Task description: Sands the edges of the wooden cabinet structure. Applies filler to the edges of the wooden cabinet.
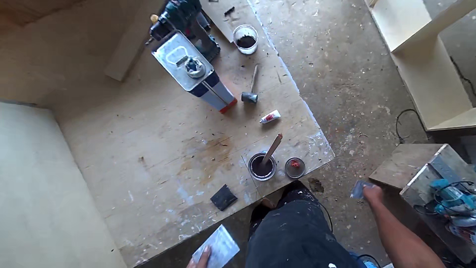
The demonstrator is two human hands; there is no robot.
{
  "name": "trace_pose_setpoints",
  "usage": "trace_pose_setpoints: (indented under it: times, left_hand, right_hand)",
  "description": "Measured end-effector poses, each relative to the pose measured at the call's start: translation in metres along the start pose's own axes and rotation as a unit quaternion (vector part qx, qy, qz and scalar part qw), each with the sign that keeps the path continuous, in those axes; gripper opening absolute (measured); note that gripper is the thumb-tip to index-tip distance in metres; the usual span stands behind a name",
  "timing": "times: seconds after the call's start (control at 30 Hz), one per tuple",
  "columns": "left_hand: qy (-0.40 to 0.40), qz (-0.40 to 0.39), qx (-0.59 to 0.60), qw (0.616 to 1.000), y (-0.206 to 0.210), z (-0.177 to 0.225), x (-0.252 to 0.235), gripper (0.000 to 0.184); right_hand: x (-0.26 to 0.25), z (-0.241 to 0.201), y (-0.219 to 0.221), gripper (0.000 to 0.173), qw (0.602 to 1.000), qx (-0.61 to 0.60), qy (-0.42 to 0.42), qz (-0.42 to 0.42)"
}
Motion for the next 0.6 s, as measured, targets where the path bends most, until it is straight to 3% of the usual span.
trace_pose_setpoints:
  times: [0.07,0.13,0.27,0.33,0.4,0.47,0.57,0.6]
  left_hand:
    - [0.009,0.007,0.017,1.0,0.028,0.013,0.004,0.025]
    - [0.014,0.011,0.054,0.998,0.056,0.025,0.008,0.027]
    - [0.022,-0.006,0.147,0.989,0.084,0.036,0.013,0.03]
    - [0.034,-0.012,0.175,0.984,0.087,0.032,0.018,0.029]
    - [0.043,-0.008,0.192,0.98,0.085,0.024,0.026,0.029]
    - [0.043,0.003,0.209,0.977,0.08,0.014,0.03,0.029]
    - [0.033,0.021,0.228,0.973,0.077,-0.007,0.028,0.03]
    - [0.031,0.023,0.235,0.971,0.077,-0.012,0.027,0.029]
  right_hand:
    - [0.014,-0.049,-0.029,0.046,0.991,-0.113,-0.054,0.04]
    - [0.03,-0.116,-0.043,0.042,0.963,-0.227,-0.142,0.028]
    - [0.06,-0.238,-0.023,0.029,0.879,-0.384,-0.238,-0.15]
    - [0.068,-0.276,-0.01,0.032,0.906,-0.29,-0.27,-0.152]
    - [0.088,-0.295,-0.014,0.049,0.928,-0.102,-0.35,-0.073]
    - [0.123,-0.304,-0.017,0.059,0.874,-0.014,-0.479,-0.08]
    - [0.195,-0.308,0.007,0.064,0.766,-0.01,-0.583,-0.271]
    - [0.215,-0.308,0.02,0.055,0.738,-0.027,-0.603,-0.301]
Point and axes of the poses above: each hand's wrist, its own x-axis away from the middle knuckle, its own y-axis out of the palm, z = x × y, the point moved 1 cm from there along -x, towards the middle knuckle, and after that the axes turned 1 degree about -z, right-handed, at the moved point
